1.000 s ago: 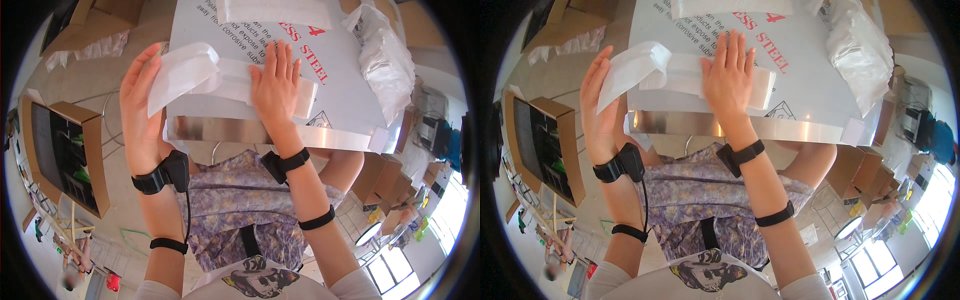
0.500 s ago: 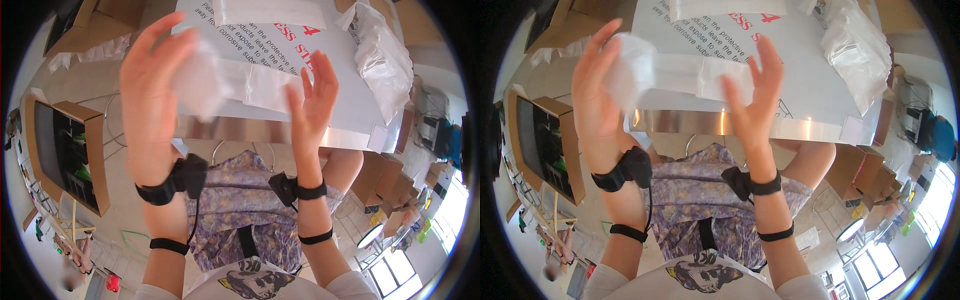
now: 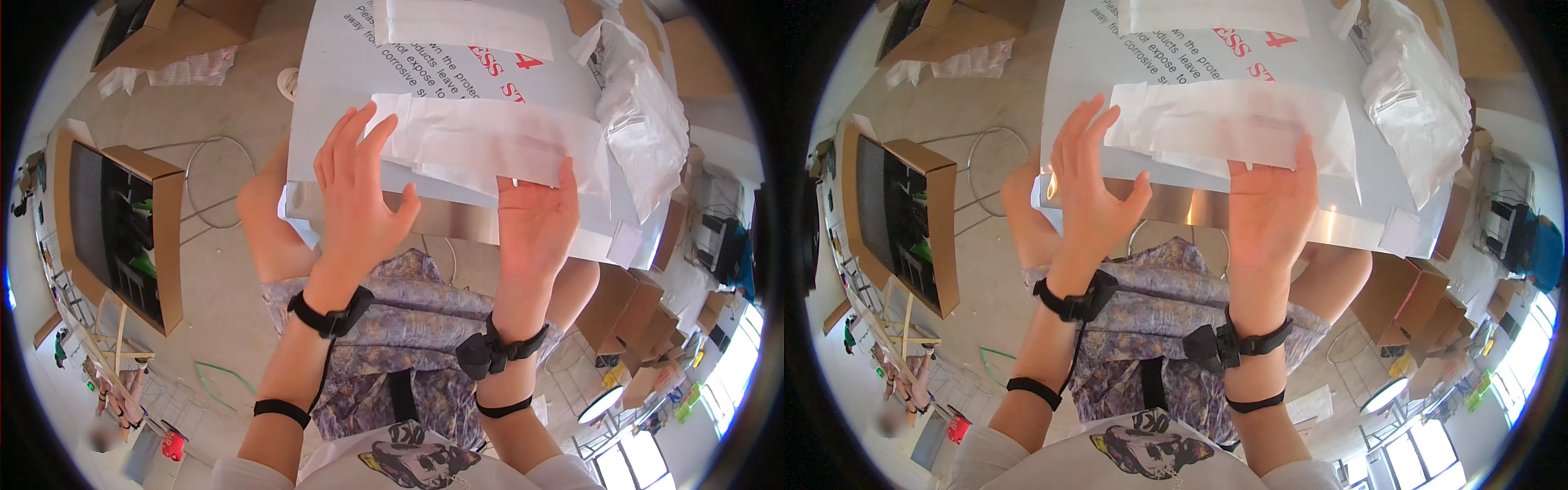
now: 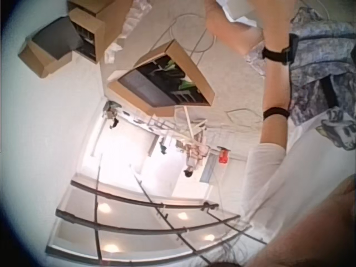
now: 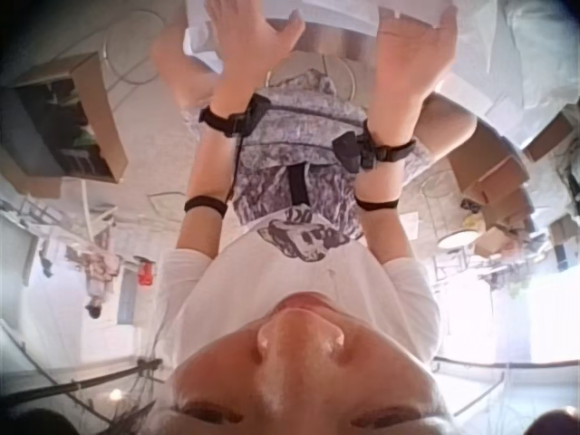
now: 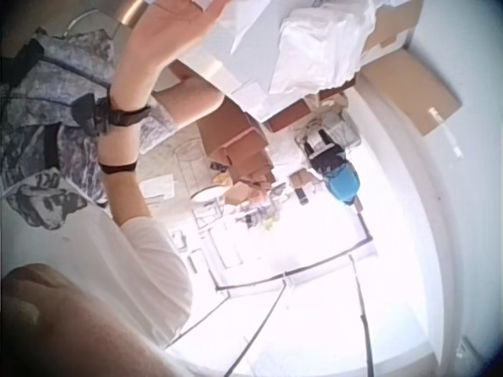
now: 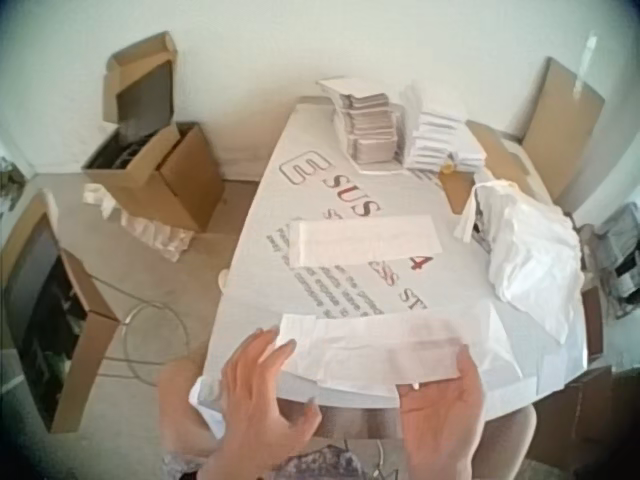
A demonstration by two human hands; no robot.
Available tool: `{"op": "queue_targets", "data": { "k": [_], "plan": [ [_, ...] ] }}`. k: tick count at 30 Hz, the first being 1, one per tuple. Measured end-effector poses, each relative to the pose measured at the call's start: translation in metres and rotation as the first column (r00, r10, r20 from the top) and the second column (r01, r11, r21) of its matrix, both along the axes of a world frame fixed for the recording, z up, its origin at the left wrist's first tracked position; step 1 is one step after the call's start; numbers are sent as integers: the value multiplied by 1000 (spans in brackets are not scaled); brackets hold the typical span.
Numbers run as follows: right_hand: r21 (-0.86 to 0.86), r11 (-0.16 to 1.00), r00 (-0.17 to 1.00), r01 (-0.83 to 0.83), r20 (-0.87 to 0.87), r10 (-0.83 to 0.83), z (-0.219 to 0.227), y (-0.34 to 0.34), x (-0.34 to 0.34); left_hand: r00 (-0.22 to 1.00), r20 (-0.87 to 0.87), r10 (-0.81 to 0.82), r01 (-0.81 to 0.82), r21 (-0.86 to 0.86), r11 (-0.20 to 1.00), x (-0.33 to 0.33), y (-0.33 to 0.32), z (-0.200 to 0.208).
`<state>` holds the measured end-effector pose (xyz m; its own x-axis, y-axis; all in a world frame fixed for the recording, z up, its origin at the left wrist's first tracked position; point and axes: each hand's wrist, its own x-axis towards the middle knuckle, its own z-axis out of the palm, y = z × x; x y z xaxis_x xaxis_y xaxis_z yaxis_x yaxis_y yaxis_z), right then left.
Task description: The person is folding white foam-like pieces and inserting them into paper sleeves or envelopes at a manufacturing table.
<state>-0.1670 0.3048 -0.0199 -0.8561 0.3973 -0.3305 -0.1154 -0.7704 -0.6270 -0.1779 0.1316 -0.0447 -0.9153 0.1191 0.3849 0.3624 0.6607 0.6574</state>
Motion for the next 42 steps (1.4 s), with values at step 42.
{"op": "queue_targets", "data": {
  "k": [42],
  "plan": [
    [223,940,938,257,178,-299,-64,31,46,996,-39,84,-88,-132,987,-12,-3,-59]
  ]
}}
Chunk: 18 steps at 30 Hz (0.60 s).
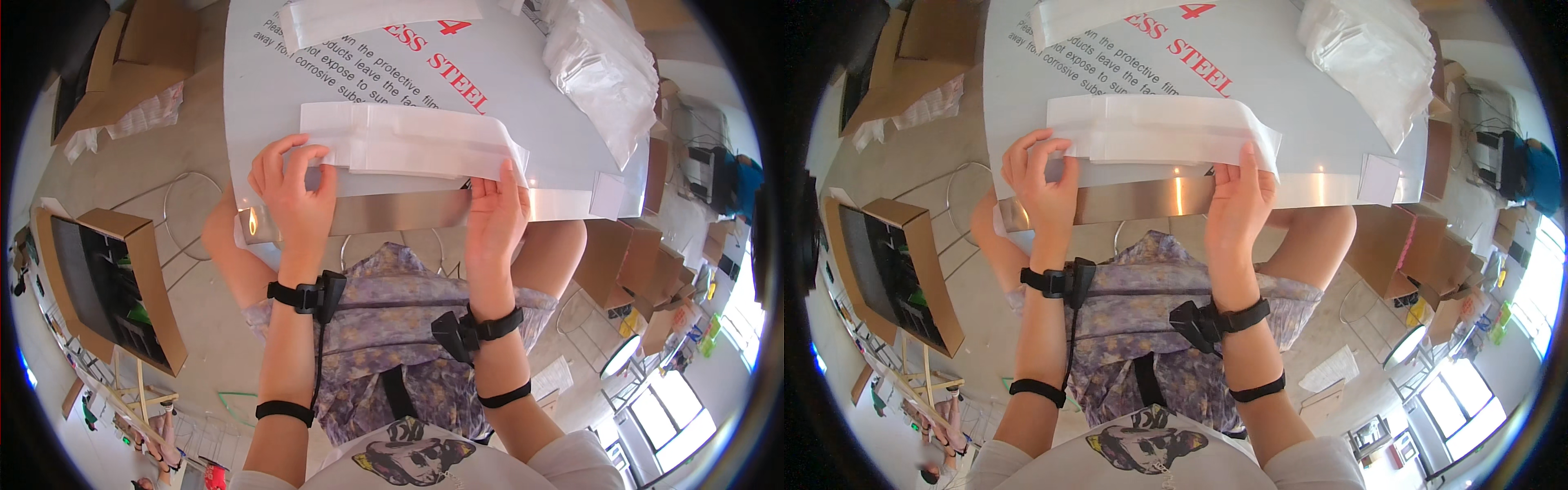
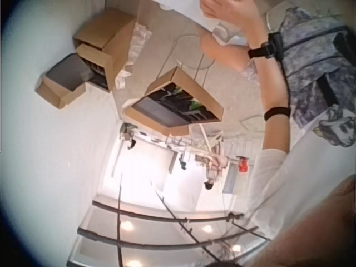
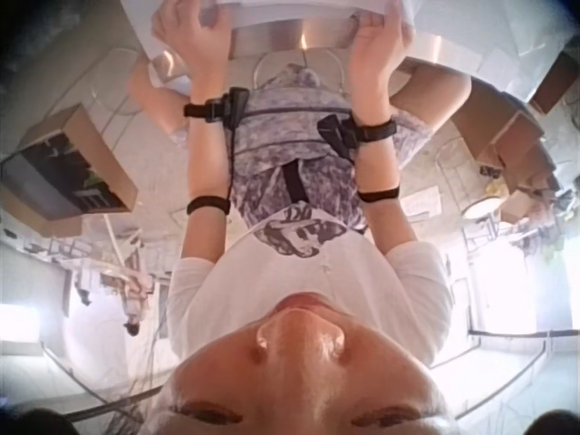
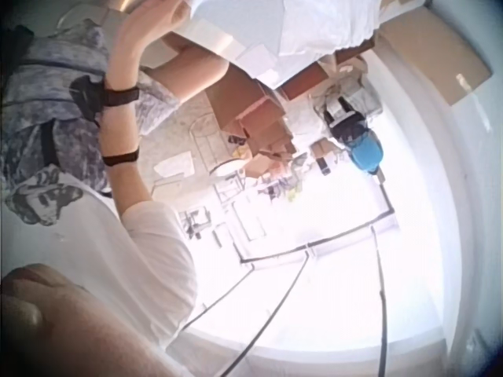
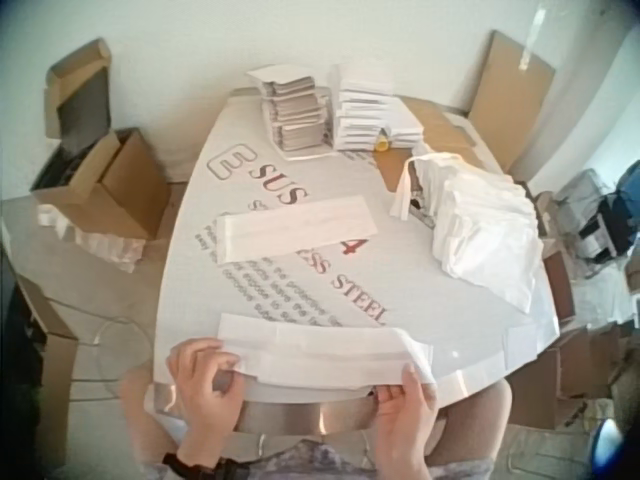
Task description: The person is folding white foam-like pieces and inserting them into paper sleeves or envelopes at a manufacturing table.
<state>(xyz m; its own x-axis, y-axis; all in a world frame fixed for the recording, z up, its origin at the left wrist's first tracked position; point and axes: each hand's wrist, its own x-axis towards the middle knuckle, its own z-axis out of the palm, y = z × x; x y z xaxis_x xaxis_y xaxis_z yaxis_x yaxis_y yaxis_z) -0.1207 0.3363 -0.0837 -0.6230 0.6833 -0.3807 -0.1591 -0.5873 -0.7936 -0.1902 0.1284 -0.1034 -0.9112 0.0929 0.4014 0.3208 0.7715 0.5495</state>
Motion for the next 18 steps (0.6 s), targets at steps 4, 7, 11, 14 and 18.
{"op": "queue_targets", "data": {
  "k": [4,7,11,14,18],
  "plan": [
    [10,1000,999,6,46,-7,1,0,3,1000,-3,0,0,8,1000,1,2,-1],
    [44,999,996,0,86,-4,6,1,11,1000,-8,3,-3,8,1000,0,2,-1],
    [111,993,994,-41,103,29,10,5,26,1000,-22,4,-4,-1,1000,0,1,-2],
    [50,996,975,-69,217,57,17,10,24,1000,-24,1,-1,5,1000,0,0,-1],
    [59,995,950,-75,306,54,11,17,22,1000,-20,3,-3,2,1000,0,0,-3]
  ]
}}
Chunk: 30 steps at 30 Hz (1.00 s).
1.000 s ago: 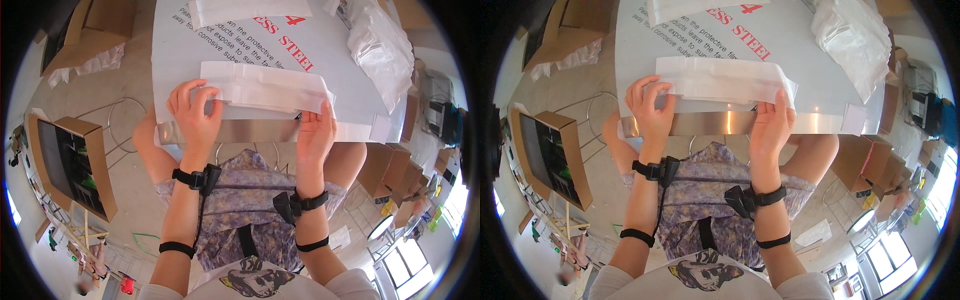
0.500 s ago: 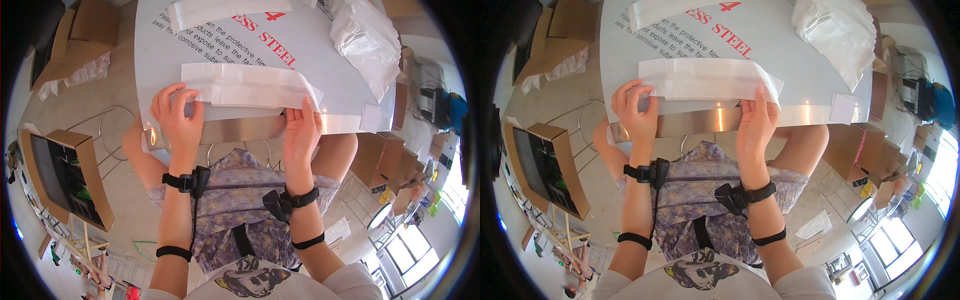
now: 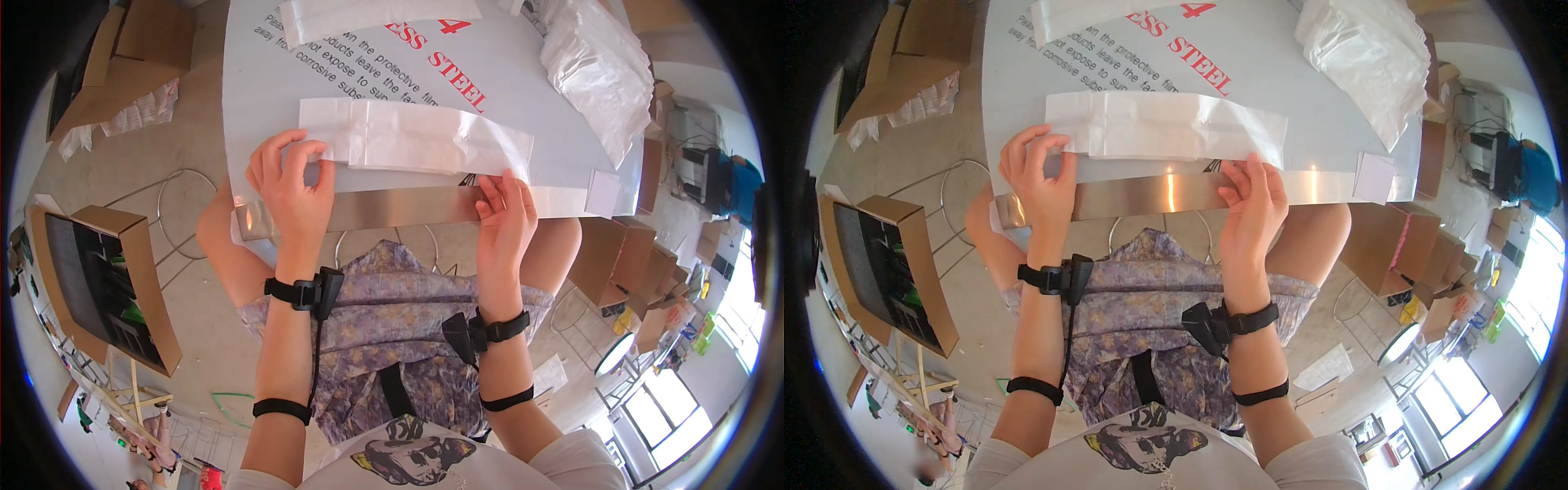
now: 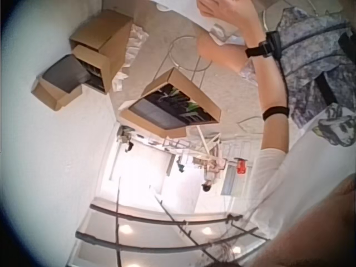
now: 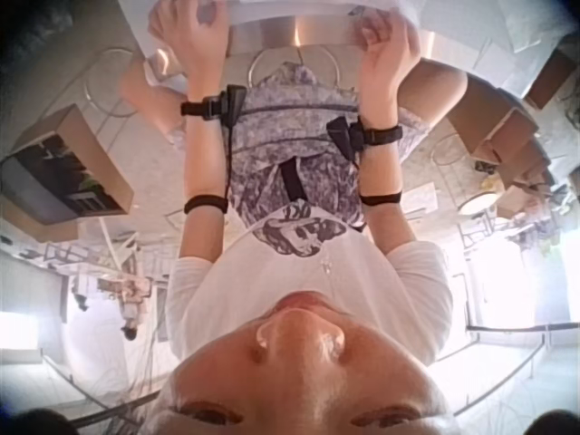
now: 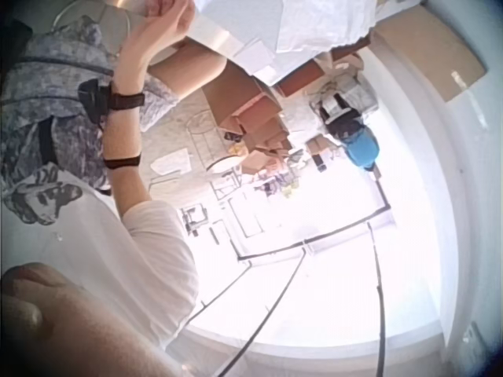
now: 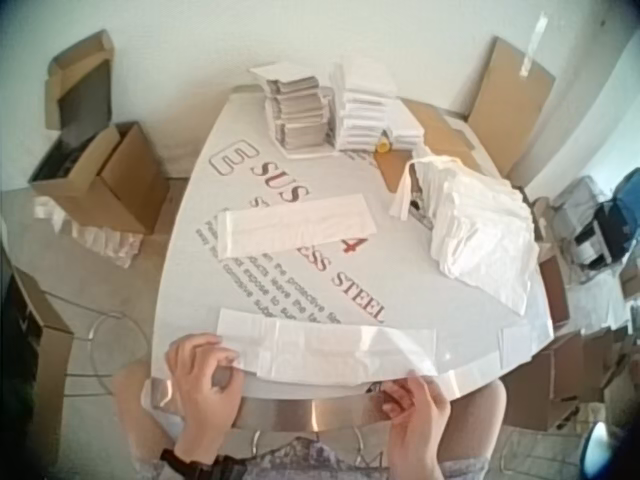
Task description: The person is folding white foam-like pieces and inserting them into paper sleeves or envelopes at a manufacturing table.
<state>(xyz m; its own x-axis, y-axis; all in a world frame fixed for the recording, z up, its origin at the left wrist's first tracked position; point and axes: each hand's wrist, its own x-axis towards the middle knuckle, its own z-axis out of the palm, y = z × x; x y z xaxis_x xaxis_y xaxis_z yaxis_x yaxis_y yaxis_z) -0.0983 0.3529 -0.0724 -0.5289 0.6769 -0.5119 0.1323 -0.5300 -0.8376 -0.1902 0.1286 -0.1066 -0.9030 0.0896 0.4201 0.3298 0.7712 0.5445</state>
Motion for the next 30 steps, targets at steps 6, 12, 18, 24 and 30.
{"op": "queue_targets", "data": {
  "k": [6,12,18,24,30],
  "plan": [
    [86,996,996,20,88,-27,10,-8,-2,1000,7,2,-2,19,1000,0,0,0],
    [380,897,946,-226,303,110,20,-16,17,1000,-4,-1,1,29,1000,-2,-3,-1],
    [912,-142,861,-384,409,302,-1,-73,-106,1000,-2,-10,10,36,999,1,-5,0],
    [822,-271,814,-501,554,176,-43,-87,-126,1000,25,2,-4,79,997,-4,0,3],
    [809,-277,799,-519,574,178,-47,-89,-126,956,276,103,-264,647,715,1,-8,10]
  ]
}}
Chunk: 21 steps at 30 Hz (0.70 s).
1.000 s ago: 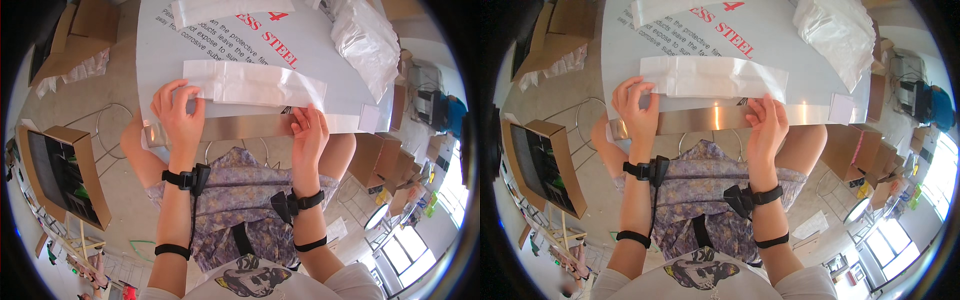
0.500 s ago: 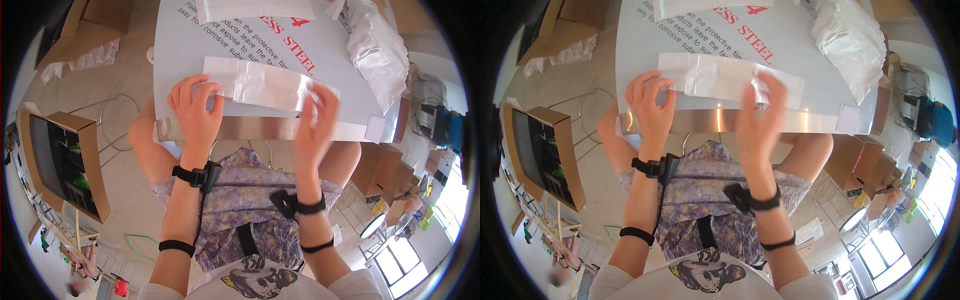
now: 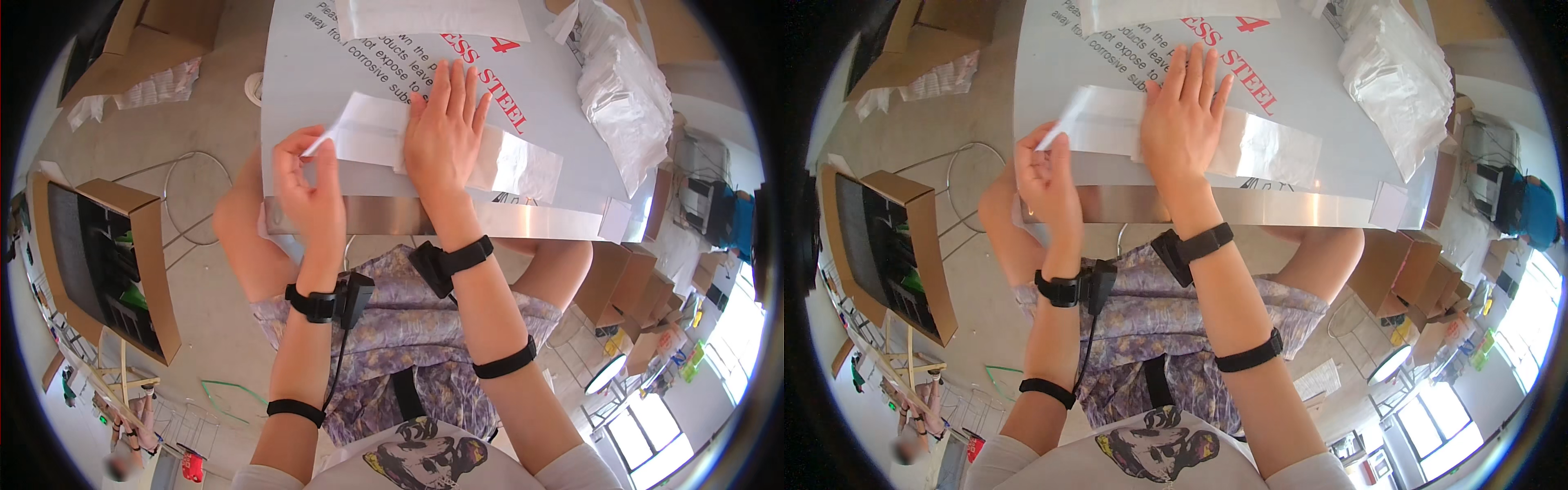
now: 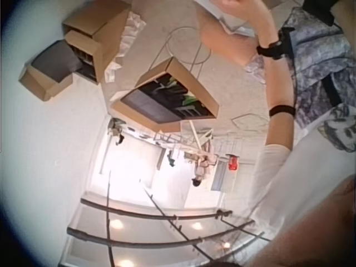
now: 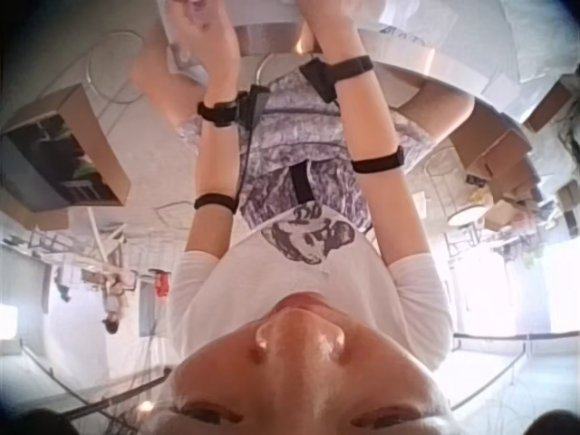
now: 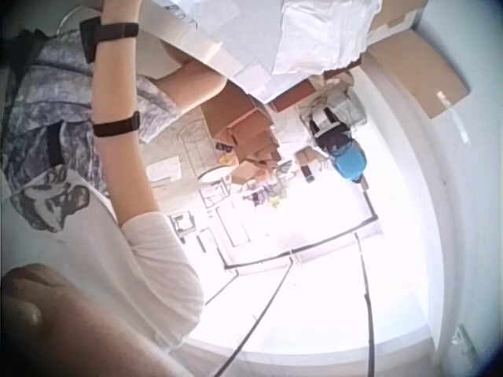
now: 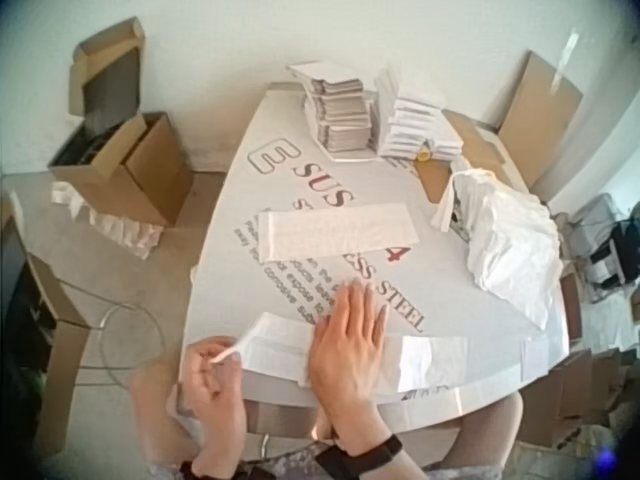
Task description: The person is folding white foam-like pieces and inserting them into paper sleeves or envelopes at a manufacturing table.
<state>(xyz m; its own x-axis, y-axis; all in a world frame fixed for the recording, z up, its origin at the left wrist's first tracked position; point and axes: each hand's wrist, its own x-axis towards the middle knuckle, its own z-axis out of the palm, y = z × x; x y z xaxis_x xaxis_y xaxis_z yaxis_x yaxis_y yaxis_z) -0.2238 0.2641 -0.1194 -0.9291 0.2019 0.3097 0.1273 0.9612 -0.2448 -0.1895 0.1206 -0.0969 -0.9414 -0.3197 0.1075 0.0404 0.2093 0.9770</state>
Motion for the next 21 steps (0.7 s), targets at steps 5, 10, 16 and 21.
{"op": "queue_targets", "data": {
  "k": [5,10,16,21],
  "plan": [
    [-15,1000,999,-16,-31,15,3,2,2,987,148,59,-109,357,928,-7,-4,20],
    [-11,999,998,-49,-44,49,3,1,4,985,172,-27,-53,443,895,-8,6,31],
    [-837,547,985,2,-92,-145,75,11,40,977,-112,-182,158,-194,968,3,38,42],
    [-909,358,976,213,183,-118,95,24,65,917,-164,-363,266,-426,864,15,59,38]
  ]
}}
